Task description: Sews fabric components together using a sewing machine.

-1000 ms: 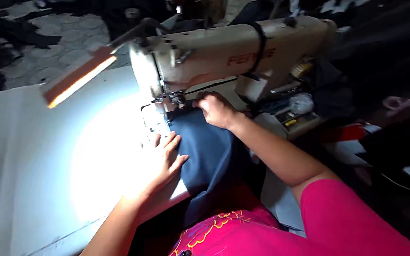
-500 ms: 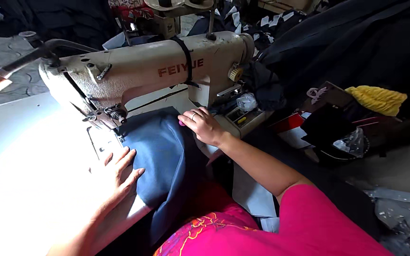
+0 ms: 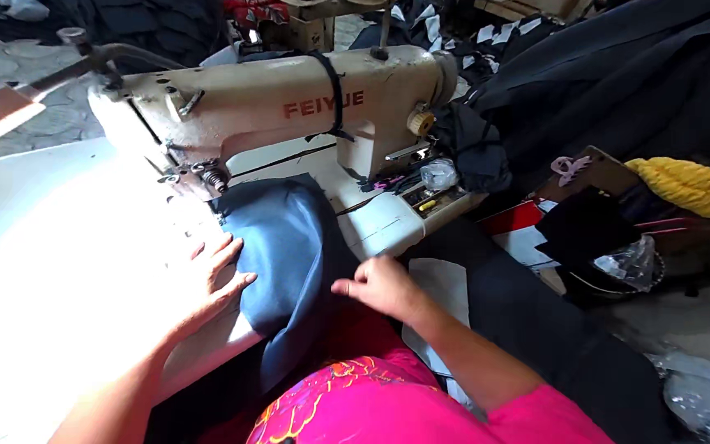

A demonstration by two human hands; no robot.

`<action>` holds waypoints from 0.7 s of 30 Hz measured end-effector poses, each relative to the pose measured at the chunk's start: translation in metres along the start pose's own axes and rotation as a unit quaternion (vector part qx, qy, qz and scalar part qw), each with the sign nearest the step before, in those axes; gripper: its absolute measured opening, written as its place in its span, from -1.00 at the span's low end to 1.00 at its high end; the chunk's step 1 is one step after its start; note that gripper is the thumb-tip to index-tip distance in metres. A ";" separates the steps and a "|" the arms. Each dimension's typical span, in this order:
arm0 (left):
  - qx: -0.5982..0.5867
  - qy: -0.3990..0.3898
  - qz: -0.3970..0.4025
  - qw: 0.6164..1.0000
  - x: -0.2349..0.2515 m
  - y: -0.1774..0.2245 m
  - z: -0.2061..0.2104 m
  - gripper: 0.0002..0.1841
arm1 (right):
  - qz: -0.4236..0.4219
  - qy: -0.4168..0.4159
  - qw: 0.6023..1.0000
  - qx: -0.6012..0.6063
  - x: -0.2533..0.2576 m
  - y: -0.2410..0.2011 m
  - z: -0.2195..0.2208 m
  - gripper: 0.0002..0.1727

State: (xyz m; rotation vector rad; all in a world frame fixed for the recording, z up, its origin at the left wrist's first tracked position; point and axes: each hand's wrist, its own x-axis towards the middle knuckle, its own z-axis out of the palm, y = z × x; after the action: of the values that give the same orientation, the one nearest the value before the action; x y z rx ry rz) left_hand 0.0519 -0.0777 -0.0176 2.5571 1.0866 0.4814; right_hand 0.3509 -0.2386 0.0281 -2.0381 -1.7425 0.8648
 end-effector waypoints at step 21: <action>0.013 -0.061 -0.046 0.997 0.003 0.027 -0.020 -0.20 | 0.132 -0.038 0.748 0.650 -0.036 -0.028 0.093 -0.73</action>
State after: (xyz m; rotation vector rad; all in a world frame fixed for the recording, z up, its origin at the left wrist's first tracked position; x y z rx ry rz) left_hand 0.0619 -0.0903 0.0117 2.5097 1.1662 0.2845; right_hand 0.2680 -0.2804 -0.0177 -1.1922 -0.4110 1.6081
